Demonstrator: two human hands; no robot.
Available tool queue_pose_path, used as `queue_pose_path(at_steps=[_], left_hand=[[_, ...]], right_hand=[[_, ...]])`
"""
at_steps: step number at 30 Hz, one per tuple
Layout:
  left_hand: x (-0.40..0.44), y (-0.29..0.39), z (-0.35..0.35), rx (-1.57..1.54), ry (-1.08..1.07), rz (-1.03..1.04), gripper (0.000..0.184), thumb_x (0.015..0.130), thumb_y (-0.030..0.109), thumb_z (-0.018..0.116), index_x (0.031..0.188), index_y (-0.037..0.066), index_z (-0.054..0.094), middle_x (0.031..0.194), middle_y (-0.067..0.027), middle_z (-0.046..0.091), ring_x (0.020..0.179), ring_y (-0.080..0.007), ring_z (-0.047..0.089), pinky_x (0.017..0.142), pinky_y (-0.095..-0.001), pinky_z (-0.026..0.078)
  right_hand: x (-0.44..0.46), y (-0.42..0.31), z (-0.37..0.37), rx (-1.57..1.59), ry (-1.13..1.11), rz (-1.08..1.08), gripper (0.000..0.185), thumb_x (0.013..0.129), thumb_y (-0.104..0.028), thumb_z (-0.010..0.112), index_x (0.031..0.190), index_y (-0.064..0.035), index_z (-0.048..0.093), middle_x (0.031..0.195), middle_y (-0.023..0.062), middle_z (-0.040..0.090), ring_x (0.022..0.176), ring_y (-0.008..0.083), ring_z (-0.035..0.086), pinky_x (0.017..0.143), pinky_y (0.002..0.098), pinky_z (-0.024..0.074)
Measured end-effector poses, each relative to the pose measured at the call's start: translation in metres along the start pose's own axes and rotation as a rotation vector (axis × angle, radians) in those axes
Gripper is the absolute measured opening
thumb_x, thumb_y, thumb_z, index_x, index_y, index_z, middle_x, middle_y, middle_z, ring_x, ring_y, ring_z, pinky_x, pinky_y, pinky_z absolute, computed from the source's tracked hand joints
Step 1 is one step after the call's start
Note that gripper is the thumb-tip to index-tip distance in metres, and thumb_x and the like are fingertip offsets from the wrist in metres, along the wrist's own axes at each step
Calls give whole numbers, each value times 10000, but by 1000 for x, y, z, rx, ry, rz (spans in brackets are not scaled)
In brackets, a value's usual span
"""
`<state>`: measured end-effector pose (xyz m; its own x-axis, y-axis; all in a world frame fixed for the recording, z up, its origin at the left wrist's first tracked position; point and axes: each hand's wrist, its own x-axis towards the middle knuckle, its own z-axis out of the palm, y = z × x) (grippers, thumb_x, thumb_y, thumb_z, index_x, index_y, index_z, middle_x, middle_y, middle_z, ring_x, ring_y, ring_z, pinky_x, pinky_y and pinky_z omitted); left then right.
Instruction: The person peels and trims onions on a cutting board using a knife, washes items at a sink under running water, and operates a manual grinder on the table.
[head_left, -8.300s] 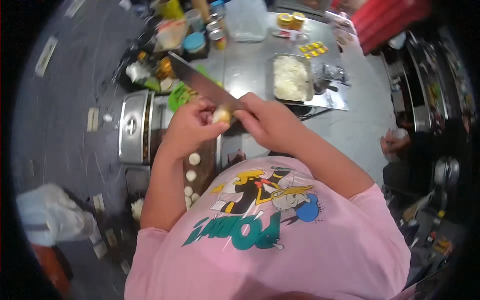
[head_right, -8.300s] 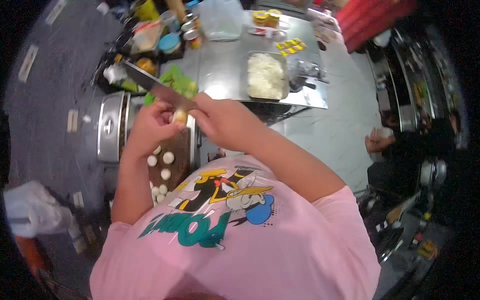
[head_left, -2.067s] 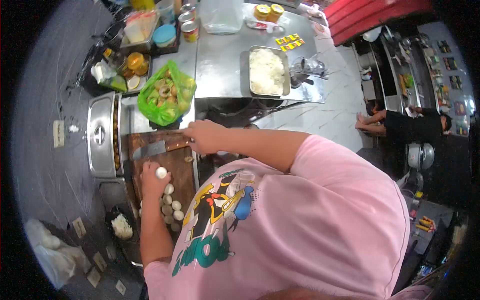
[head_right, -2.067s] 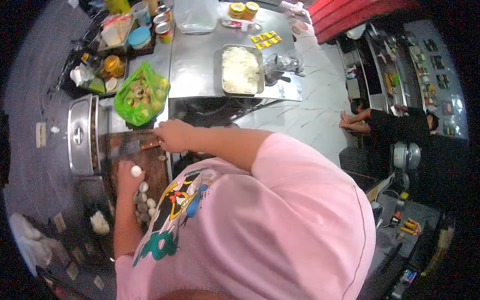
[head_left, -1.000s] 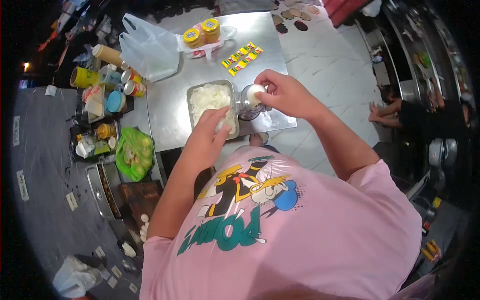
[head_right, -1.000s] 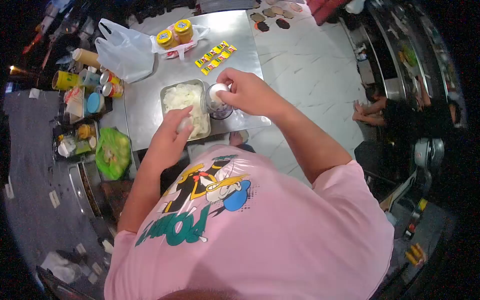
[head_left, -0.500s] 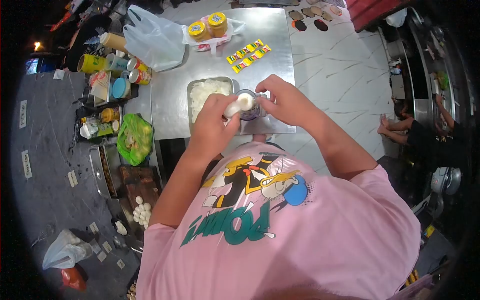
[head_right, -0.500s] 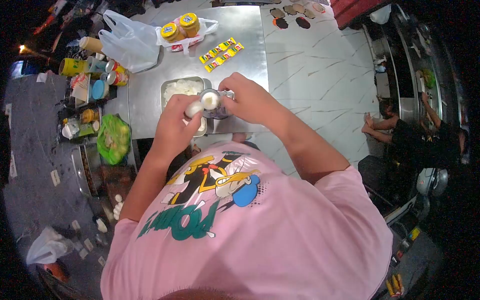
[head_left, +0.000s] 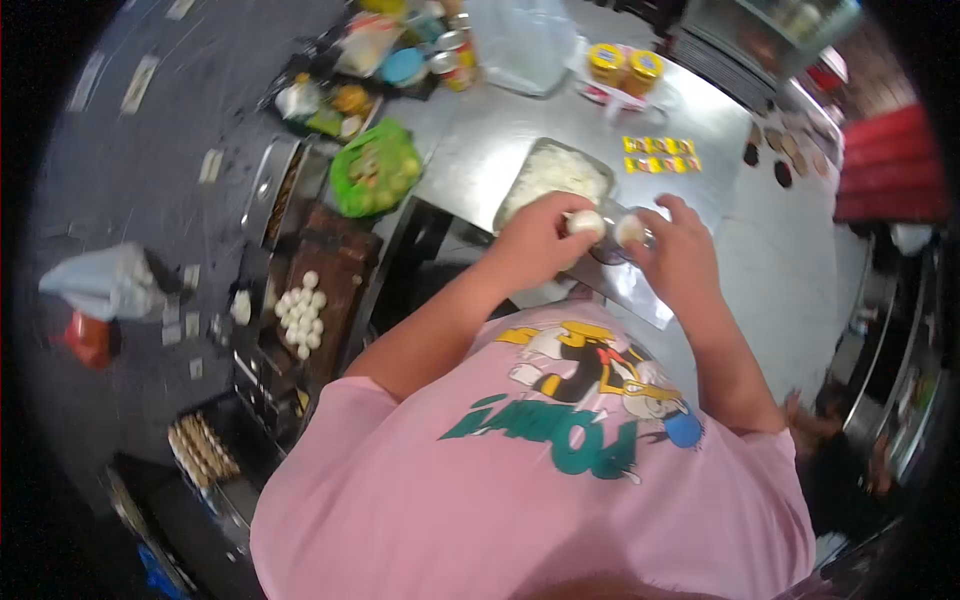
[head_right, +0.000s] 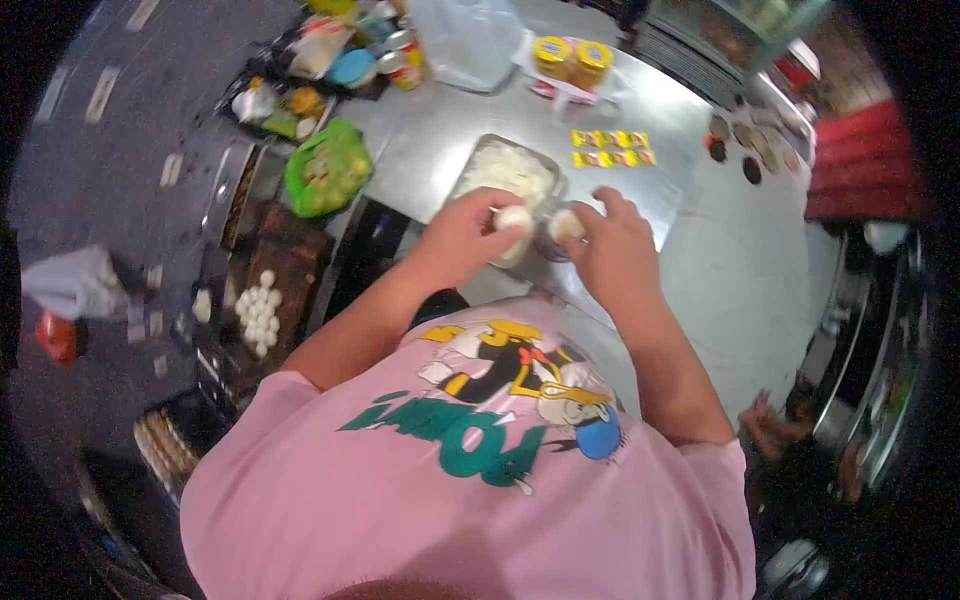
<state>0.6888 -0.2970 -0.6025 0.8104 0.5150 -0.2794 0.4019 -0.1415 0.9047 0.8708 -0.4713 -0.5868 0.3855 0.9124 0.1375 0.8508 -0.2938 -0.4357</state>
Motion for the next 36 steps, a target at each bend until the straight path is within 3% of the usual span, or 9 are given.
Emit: queue_pose_path(at_steps=[2,4,7,11,15,23,27,33,36], left_hand=[[-7,5,-2,-16,22,-54,428,972,196,831,1356,56,708,1022,-60,759,858,-111,686,763,-305,577],[-13,4,-8,38,33,33,456,957,233,843,1357,56,714,1010,-62,759,865,-111,685,771,-310,576],[-16,3,-13,-18,4,-40,466,953,249,846,1355,53,716,1011,-68,761,872,-112,689,787,-314,579],[-9,-27,-1,-160,-3,-6,429,1009,112,790,1410,61,647,1042,-48,740,896,-104,691,766,-304,574],[-8,-24,2,-129,-7,-7,423,1012,94,783,1411,64,644,1050,-46,738,901,-103,692,763,-301,574],[-7,-7,4,-70,-6,-12,421,984,236,834,1347,71,700,1018,-24,730,840,-102,654,728,-295,546],[-7,0,3,40,17,4,423,982,239,832,1353,86,699,1011,-40,738,857,-124,670,752,-308,560],[1,-16,7,-122,-14,-33,418,962,235,828,1329,70,718,1032,-74,737,868,-154,687,777,-327,580],[3,-22,10,-122,-24,52,402,973,143,818,1347,65,693,1114,-77,728,933,-143,707,821,-314,583]], right_hand=[[2,-5,-1,-40,-81,118,360,866,-262,845,1175,-81,804,1353,156,697,1228,368,657,1020,513,539],[8,-2,2,-49,-110,84,349,862,-269,848,1143,-66,808,1383,162,693,1240,374,655,1027,518,535],[12,-2,6,-60,-158,83,343,856,-281,853,1094,-37,812,1441,172,680,1267,383,649,1044,526,527],[8,13,10,5,-125,59,351,854,-288,851,1054,-13,763,1474,192,666,1311,388,636,1074,519,516],[9,15,7,37,-161,80,348,856,-297,854,1046,-28,740,1479,201,663,1325,393,629,1083,521,511],[16,32,10,285,-210,168,308,936,-310,829,980,-23,726,1478,220,659,1347,411,628,1131,490,497],[15,30,6,132,-190,131,340,921,-332,833,1080,-33,800,1515,213,647,1371,398,619,1144,481,502],[14,27,7,120,-296,75,386,840,-329,848,1109,-54,822,1554,197,636,1391,388,611,1166,480,492],[15,22,-1,111,-215,34,376,835,-305,843,1102,-41,818,1540,183,648,1401,374,606,1142,491,500]])
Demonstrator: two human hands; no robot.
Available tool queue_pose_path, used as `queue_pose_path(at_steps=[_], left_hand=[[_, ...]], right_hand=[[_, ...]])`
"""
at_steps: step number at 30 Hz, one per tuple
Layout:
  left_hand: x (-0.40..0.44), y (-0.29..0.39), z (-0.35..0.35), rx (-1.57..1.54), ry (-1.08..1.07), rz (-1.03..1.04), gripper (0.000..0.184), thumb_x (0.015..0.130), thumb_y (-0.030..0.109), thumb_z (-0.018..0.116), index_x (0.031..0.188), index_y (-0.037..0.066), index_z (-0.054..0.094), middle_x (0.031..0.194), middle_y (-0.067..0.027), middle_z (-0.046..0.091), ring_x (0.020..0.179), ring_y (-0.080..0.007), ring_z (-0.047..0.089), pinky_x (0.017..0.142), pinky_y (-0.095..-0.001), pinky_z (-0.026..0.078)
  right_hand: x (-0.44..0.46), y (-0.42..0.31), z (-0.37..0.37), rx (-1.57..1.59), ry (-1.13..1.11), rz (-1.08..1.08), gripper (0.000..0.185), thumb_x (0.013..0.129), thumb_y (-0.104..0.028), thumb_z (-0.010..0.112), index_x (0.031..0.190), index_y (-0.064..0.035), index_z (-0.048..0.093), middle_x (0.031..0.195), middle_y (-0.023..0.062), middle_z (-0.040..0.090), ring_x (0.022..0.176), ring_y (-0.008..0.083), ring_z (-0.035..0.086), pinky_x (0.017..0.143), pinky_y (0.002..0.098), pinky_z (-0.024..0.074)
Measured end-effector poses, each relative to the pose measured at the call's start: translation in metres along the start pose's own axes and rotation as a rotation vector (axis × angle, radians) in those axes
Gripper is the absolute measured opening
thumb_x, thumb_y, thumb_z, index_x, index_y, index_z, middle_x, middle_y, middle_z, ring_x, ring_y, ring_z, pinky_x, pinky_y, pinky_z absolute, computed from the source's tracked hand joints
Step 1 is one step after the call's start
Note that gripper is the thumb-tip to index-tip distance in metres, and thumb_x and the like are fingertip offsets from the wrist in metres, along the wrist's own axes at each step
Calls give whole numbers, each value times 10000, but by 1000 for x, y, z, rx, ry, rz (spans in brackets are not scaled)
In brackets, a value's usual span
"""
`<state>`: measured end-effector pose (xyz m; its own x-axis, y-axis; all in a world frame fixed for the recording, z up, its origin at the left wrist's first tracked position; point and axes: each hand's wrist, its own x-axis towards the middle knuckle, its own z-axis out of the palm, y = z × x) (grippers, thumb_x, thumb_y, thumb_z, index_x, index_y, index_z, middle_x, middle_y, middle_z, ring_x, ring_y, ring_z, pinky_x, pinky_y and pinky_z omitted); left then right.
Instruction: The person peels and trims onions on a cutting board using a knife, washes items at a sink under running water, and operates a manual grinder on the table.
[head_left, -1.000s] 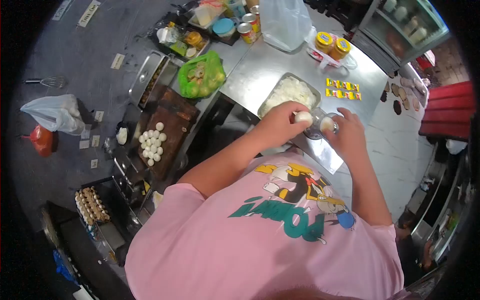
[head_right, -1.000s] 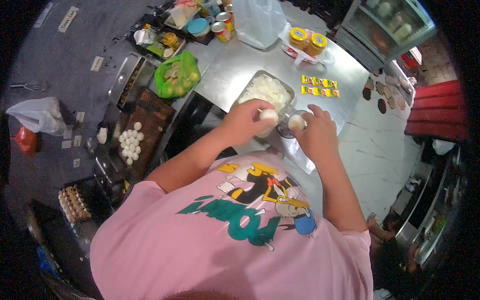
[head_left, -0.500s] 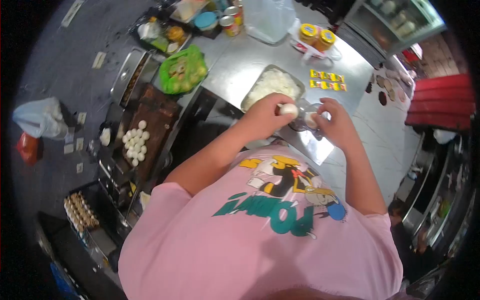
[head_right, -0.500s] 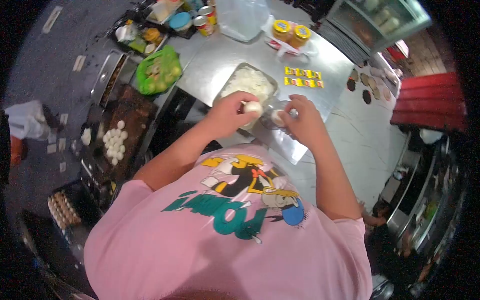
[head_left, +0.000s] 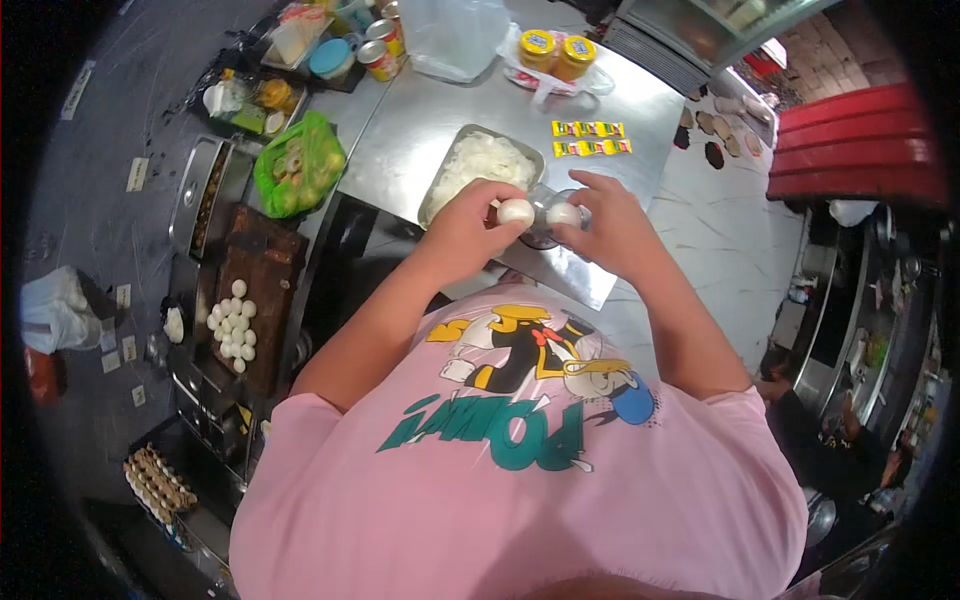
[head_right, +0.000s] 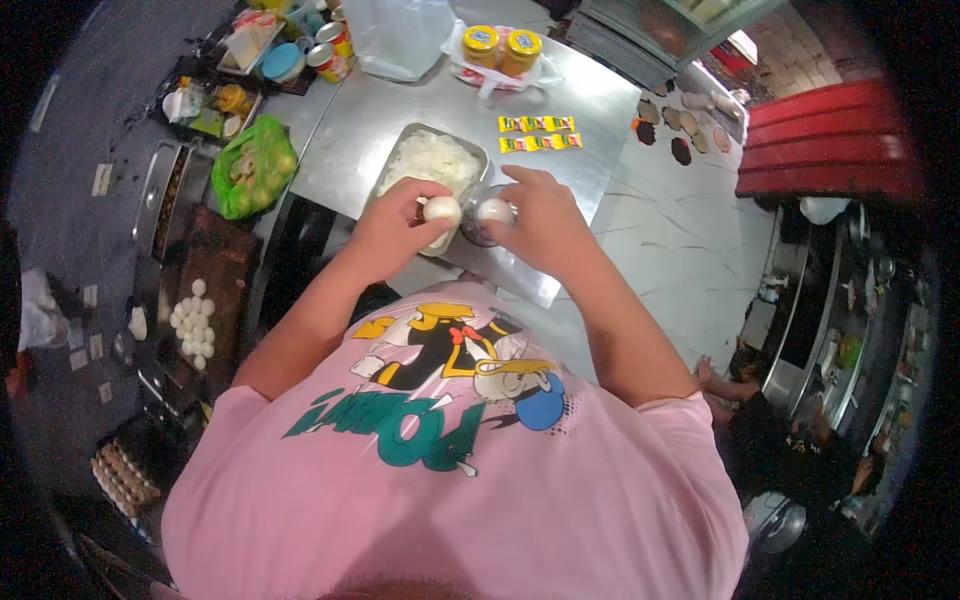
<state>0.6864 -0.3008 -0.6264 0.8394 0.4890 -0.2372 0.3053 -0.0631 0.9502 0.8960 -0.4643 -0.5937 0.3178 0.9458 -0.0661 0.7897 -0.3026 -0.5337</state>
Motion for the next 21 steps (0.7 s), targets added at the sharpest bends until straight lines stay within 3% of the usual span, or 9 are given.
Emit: queue_pose_path(at_steps=[2,6,8,9,11,14,18,21], left_hand=[[1,6,3,83,-18,114,383,978,61,808,1336,45,673,1171,-52,713,971,-115,705,832,-298,581],[7,37,12,115,-114,91,354,967,94,820,1295,45,697,1144,-41,716,966,-127,704,834,-311,583],[11,44,16,243,-101,199,329,937,119,834,1238,51,722,1129,-65,724,933,-173,708,822,-330,587],[14,44,19,240,-109,203,329,937,119,834,1238,51,722,1129,-65,724,933,-173,708,822,-330,587],[20,43,22,265,-149,242,333,895,136,849,1198,63,731,1117,-104,720,900,-251,698,834,-365,580],[27,46,23,393,-185,285,332,876,125,848,1179,67,727,1113,-122,714,915,-304,686,852,-391,569],[33,42,25,409,-224,280,334,864,135,854,1166,66,725,1090,-129,704,942,-317,686,864,-412,557],[37,29,31,459,-204,347,332,860,151,859,1153,65,727,1076,-131,683,964,-323,689,861,-426,556]], right_hand=[[-1,-2,-4,-94,69,-54,353,832,-275,845,1090,-37,804,1515,170,661,1376,361,618,1110,490,501],[-5,5,0,-129,158,-127,359,826,-253,852,1102,-43,762,1446,147,689,1308,360,640,1064,492,507],[-5,8,4,-94,213,-139,362,811,-241,863,1074,-54,699,1285,126,708,1215,357,663,1006,492,513],[-5,9,4,-99,215,-130,362,811,-241,863,1074,-54,699,1285,126,708,1215,357,663,1006,492,513],[-7,10,3,17,172,-36,335,808,-187,855,1033,-65,640,1151,123,677,1120,367,674,950,482,526],[-7,24,8,198,138,-66,274,836,-130,822,1015,-66,625,1091,136,655,1067,384,677,921,463,543],[-5,35,5,325,69,-74,214,869,-79,779,1021,-65,629,1090,141,662,1043,392,680,901,460,557],[-4,40,0,333,-1,-100,174,919,-63,739,1049,-26,629,1152,137,676,1071,339,686,955,402,550]])
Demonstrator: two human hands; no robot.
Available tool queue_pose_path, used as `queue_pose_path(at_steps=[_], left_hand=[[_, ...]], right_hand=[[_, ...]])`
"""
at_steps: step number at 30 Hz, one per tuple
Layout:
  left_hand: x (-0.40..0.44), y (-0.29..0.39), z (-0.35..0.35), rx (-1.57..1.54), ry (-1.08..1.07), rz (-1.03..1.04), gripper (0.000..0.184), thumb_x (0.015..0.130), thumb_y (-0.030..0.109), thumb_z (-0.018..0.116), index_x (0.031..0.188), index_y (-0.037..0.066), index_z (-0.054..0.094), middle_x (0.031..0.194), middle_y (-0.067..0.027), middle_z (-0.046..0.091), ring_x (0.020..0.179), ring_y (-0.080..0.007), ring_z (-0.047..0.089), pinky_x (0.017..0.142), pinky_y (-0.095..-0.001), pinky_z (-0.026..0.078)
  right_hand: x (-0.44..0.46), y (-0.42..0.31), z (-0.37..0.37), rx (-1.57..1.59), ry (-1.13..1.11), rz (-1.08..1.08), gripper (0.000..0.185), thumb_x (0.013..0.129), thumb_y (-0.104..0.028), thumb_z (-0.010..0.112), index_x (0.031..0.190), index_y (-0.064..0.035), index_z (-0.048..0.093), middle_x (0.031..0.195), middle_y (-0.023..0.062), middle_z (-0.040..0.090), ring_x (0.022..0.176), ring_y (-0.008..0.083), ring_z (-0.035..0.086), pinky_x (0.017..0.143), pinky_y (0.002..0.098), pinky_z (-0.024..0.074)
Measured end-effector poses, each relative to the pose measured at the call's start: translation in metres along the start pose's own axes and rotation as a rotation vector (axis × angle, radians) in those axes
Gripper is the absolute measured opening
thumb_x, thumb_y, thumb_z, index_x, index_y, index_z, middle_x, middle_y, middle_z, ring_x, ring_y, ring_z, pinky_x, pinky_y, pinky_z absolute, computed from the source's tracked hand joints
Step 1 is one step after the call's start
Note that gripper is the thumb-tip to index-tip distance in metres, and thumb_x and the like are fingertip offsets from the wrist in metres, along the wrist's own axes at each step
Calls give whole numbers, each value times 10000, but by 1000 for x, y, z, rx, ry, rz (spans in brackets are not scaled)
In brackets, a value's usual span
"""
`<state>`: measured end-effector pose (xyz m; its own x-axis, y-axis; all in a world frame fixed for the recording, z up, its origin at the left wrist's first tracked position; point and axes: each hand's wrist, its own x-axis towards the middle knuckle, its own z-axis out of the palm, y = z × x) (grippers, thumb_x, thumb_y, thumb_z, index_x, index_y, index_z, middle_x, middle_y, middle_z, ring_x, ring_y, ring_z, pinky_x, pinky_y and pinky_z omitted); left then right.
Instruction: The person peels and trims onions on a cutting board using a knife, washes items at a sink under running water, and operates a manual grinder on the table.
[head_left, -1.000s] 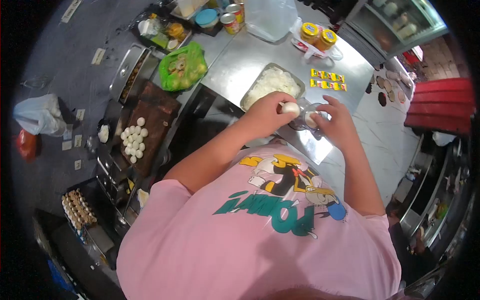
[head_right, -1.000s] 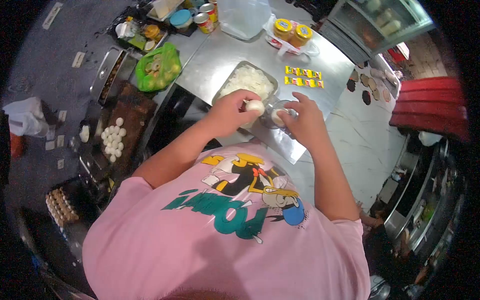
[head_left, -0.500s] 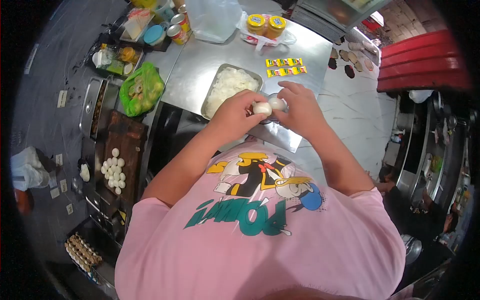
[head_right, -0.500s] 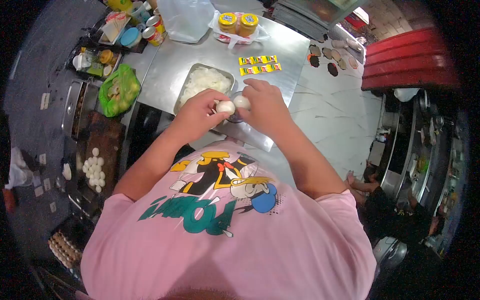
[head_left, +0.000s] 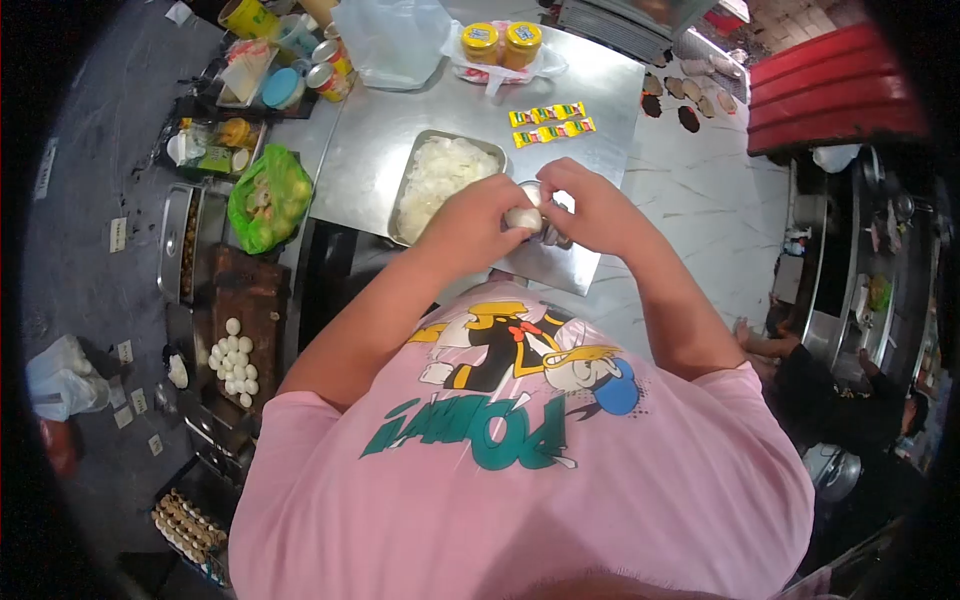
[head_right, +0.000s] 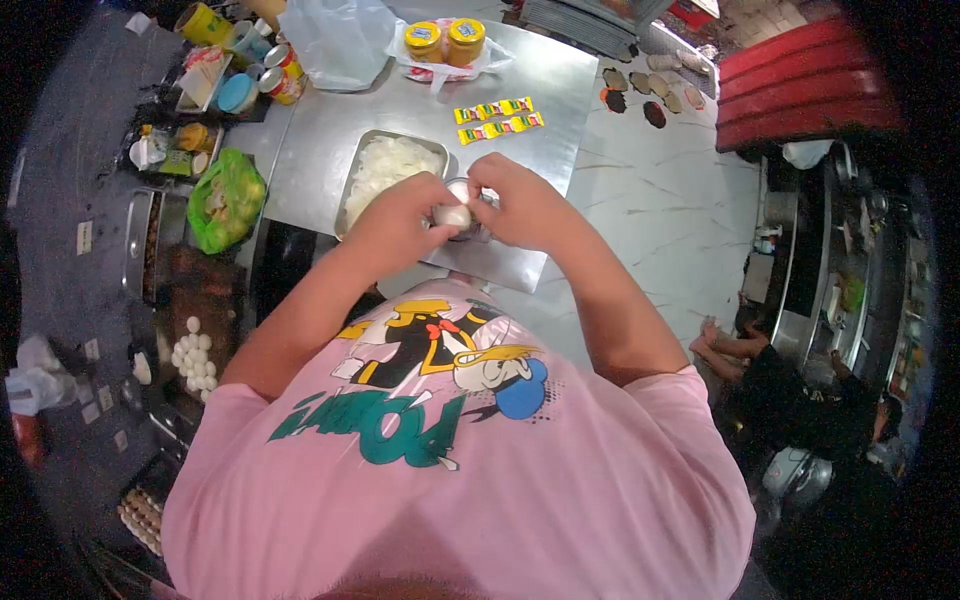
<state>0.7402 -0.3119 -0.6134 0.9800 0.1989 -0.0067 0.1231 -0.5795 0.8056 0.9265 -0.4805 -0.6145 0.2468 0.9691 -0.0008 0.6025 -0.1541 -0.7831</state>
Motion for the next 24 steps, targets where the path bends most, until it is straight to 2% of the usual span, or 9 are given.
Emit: queue_pose_path(at_steps=[2,4,7,12,17,20,22,23,24], left_hand=[[0,-5,4,90,61,102,337,850,168,868,1143,73,732,1082,-132,659,1005,-336,685,877,-441,554],[-1,1,-1,114,46,28,332,857,177,860,1149,81,733,1103,-131,646,1049,-343,677,895,-447,553],[-5,2,-6,85,35,30,294,870,179,846,1130,88,745,1115,-125,647,1055,-337,679,907,-449,557],[-8,2,-6,69,36,61,200,926,201,793,1101,103,804,1229,-98,665,1095,-306,706,949,-434,577],[-12,-1,-9,55,2,31,211,963,203,767,1147,109,813,1356,-92,658,1132,-298,711,984,-435,576],[-26,-15,-6,118,136,162,226,981,216,749,1171,109,811,1348,-93,670,1105,-317,715,992,-428,573],[-51,-29,-13,-30,250,55,244,993,215,733,1199,106,805,1319,-112,681,1097,-303,719,975,-417,580],[-70,-35,-20,-67,228,-156,250,996,207,732,1207,91,797,1281,-127,697,1089,-294,724,967,-411,582],[-93,-43,-28,-108,193,-364,256,1000,199,730,1216,77,789,1244,-141,712,1082,-285,729,958,-404,584]], right_hand=[[1,3,0,-24,14,-51,177,940,-68,726,1087,-18,643,1159,148,673,1071,330,685,965,398,549],[0,3,2,37,33,-74,187,924,-76,723,1096,-37,659,1142,153,674,1054,378,685,919,438,561],[-5,-2,-1,24,53,-95,183,942,-93,728,1106,-42,665,1136,125,676,1038,330,694,915,404,558],[-17,-17,-15,95,3,230,223,975,-110,751,1172,-56,661,1151,58,704,1054,198,700,894,368,559],[-38,14,-24,171,18,235,251,986,-117,746,1219,-61,673,1091,65,727,999,182,701,867,351,553],[-58,26,-43,149,-74,462,231,997,-176,755,1186,-54,706,991,72,737,931,174,685,855,351,547],[-77,29,-53,-53,-270,537,230,1016,-258,749,1126,-56,741,926,70,741,870,167,663,824,340,545],[-93,40,-56,-55,-268,539,230,1016,-258,749,1126,-56,741,926,70,741,870,167,663,824,340,545],[-113,55,-54,-2,-456,553,285,1016,-323,747,1118,-57,752,944,76,749,868,172,676,819,343,548]])
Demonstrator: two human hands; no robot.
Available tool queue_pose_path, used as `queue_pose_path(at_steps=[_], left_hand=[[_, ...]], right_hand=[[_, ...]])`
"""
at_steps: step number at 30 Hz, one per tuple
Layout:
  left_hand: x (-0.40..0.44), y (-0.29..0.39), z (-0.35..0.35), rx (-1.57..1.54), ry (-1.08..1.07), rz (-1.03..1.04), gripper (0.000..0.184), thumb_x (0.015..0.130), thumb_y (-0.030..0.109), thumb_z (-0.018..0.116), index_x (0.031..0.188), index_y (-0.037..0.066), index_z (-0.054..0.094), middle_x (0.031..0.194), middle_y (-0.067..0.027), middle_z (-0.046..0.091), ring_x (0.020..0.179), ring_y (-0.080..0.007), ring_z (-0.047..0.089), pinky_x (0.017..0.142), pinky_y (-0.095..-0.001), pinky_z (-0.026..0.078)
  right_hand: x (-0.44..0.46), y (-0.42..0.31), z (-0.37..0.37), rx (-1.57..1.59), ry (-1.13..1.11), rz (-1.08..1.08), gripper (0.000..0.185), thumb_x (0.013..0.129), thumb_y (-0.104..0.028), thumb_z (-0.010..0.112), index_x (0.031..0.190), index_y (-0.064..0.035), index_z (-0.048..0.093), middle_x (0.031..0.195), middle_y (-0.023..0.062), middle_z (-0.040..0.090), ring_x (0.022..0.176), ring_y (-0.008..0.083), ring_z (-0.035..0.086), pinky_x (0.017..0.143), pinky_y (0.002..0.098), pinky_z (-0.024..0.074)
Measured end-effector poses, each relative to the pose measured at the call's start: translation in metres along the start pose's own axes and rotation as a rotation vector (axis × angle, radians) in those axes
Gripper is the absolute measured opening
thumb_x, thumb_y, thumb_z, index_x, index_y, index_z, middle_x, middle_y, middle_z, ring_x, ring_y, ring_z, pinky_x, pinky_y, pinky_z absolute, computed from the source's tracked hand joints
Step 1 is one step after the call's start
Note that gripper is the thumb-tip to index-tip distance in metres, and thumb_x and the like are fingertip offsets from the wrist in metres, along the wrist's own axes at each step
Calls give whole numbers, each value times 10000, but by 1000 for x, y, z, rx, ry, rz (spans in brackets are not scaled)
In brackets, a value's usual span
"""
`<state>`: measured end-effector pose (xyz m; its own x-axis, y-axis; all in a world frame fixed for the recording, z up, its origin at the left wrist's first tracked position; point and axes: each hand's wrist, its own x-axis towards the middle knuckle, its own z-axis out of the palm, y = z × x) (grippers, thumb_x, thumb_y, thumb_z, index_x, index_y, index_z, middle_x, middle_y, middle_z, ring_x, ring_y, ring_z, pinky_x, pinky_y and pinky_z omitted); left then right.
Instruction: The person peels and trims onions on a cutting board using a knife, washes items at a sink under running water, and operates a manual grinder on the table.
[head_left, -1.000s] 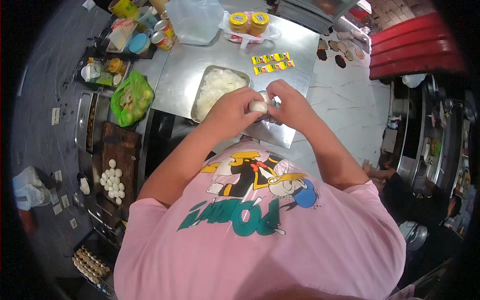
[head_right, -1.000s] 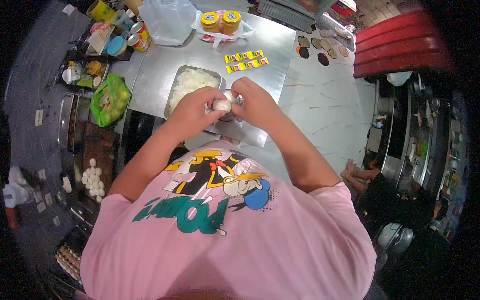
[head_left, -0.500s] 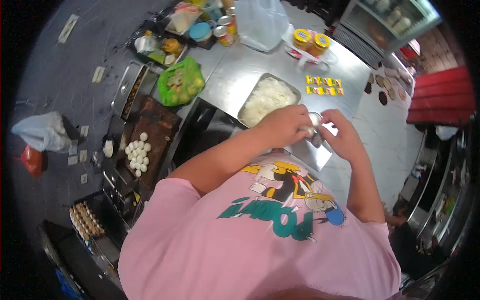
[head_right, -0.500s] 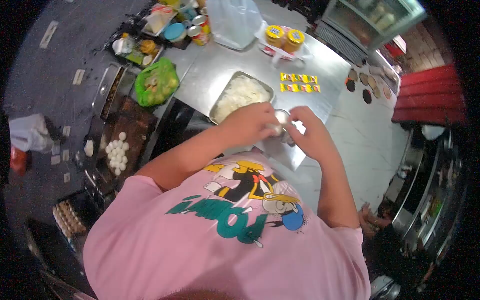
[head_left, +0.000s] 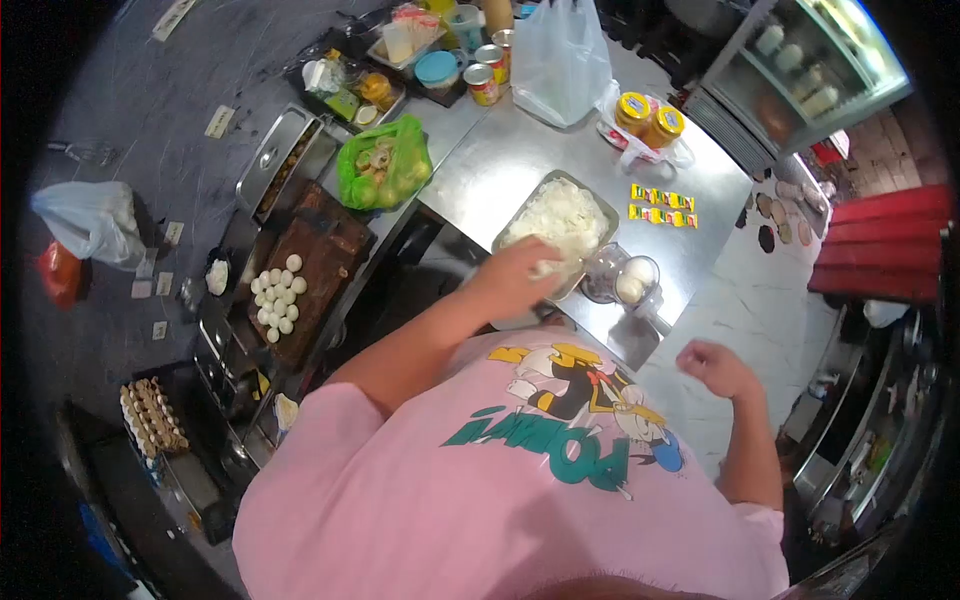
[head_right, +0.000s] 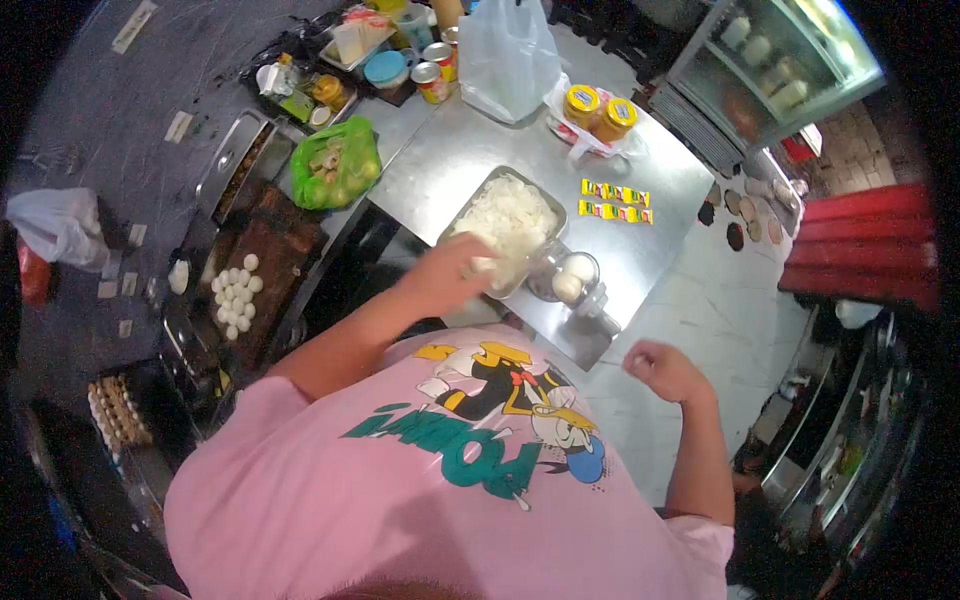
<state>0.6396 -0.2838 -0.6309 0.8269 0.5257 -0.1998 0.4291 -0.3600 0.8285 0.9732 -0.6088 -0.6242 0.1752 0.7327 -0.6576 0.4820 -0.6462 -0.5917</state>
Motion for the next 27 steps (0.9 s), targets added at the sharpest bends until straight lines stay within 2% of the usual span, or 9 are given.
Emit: queue_pose_path(at_steps=[6,8,9,14,16,19,22,25,27], left_hand=[[-149,-211,12,199,382,-485,272,994,249,718,1126,18,774,1101,-203,772,1027,-368,758,914,-439,590],[-221,-269,41,234,272,-819,389,1006,343,685,1190,8,758,1158,-258,775,1102,-403,754,951,-480,584],[-268,-343,67,439,68,-763,417,998,370,697,1173,-1,772,1162,-244,785,1076,-399,762,951,-471,592],[-307,-317,62,156,-260,-899,420,1001,374,696,1168,-3,777,1158,-226,791,1065,-386,767,945,-464,595],[-278,-314,41,80,-297,-811,421,1002,376,696,1166,-3,780,1157,-219,794,1060,-380,769,942,-462,596],[-206,-302,8,17,-398,-712,423,1004,378,695,1162,-4,783,1155,-209,797,1053,-373,772,938,-458,598],[-148,-279,-26,50,-545,-653,424,1006,380,695,1159,-5,786,1153,-198,801,1046,-365,775,934,-455,599],[-97,-259,-71,141,-786,-582,426,1008,383,695,1156,-6,790,1151,-187,805,1039,-357,778,930,-451,601],[-65,-219,-98,253,-1018,-528,428,1009,384,694,1154,-6,792,1149,-180,807,1034,-352,780,928,-449,602]], right_hand=[[-21,83,83,-119,-571,444,431,985,-458,731,1109,-49,784,1000,88,777,936,200,728,814,376,584],[-12,141,137,-136,-602,407,514,980,-526,710,1125,-40,794,1036,109,789,906,235,750,762,419,613],[-6,173,167,-105,-576,341,507,985,-509,694,1139,-38,801,1064,114,801,883,249,754,756,429,622],[19,174,254,9,-410,222,494,985,-451,660,1135,-3,803,975,166,807,846,307,760,725,477,606],[38,142,258,69,-418,470,493,966,-478,658,951,-14,827,925,203,787,795,320,729,742,518,564],[64,146,258,-58,-109,186,447,979,-413,592,795,-41,759,767,183,741,763,382,709,747,521,561],[68,115,241,25,469,-15,411,993,-421,604,962,-39,750,966,195,776,825,395,720,791,522,561],[48,39,250,610,492,318,424,1000,-452,620,1055,-48,735,1023,203,771,901,403,729,844,514,562],[27,17,290,579,501,367,451,996,-478,641,1067,-41,727,1017,216,774,953,412,733,883,513,562]])
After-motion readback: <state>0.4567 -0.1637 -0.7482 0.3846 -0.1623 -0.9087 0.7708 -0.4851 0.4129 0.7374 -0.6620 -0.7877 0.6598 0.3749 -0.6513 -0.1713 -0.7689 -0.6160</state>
